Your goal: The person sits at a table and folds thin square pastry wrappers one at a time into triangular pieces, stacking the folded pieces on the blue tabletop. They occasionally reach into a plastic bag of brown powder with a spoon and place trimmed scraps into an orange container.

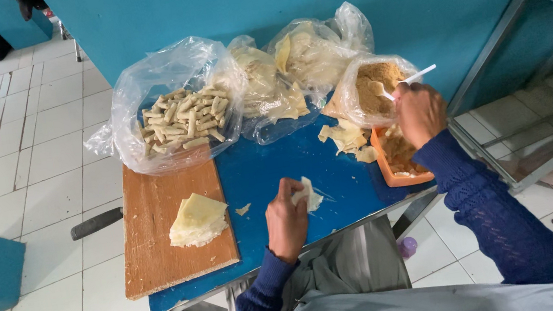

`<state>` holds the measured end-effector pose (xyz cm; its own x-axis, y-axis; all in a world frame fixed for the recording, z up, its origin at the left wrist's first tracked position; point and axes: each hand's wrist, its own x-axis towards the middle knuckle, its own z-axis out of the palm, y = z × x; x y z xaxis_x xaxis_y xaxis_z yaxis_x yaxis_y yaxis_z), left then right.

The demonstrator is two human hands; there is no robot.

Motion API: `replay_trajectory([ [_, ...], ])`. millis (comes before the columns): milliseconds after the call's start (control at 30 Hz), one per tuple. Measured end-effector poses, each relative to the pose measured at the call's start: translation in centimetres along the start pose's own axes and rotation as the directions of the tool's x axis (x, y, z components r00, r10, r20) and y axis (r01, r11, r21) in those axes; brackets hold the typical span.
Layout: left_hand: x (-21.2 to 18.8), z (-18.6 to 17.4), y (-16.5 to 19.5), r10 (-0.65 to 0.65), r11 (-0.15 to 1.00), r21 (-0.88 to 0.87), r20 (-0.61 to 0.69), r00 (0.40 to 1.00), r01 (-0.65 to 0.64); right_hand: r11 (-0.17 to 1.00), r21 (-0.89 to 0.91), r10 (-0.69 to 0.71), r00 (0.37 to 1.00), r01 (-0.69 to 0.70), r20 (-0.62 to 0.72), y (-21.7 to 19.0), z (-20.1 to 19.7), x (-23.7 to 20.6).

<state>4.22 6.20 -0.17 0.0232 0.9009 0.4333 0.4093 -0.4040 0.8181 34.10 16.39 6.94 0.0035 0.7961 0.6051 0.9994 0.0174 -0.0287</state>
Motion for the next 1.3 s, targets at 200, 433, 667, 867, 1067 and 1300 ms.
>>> replay_trajectory([
  [200,0.0,0.4,-0.2,-0.102,0.980,-0.166,0.034,0.994,0.106,0.988,0.150,0.022,0.997,-0.032,0.069,-1.1,0.5,-0.6],
  [433,-2.4,-1.0,-2.6,-0.023,0.997,0.067,-0.052,0.998,0.026,0.927,0.357,0.090,0.991,-0.119,0.097,-0.1,0.8,-1.0],
  [667,-3.4,-2.0,-2.3,-0.018,0.969,0.247,-0.044,0.999,0.029,0.866,0.472,0.134,0.985,-0.168,0.107,1.3,-0.6,-2.0],
  [867,-4.7,-2.4,-2.5,-0.012,0.991,0.131,-0.116,0.993,0.027,0.767,0.620,0.044,0.978,-0.165,0.205,-0.6,-3.8,-5.7],
  [1067,-4.8,-2.1,-2.8,-0.047,0.999,0.017,-0.139,0.989,0.050,0.625,0.726,-0.142,0.873,-0.287,0.467,-6.2,-3.8,-10.8],
  [1300,-5.0,-2.7,-2.3,-0.037,0.999,-0.039,-0.126,0.991,0.032,0.711,0.703,-0.325,0.876,-0.022,0.357,-9.8,-3.3,-13.0],
])
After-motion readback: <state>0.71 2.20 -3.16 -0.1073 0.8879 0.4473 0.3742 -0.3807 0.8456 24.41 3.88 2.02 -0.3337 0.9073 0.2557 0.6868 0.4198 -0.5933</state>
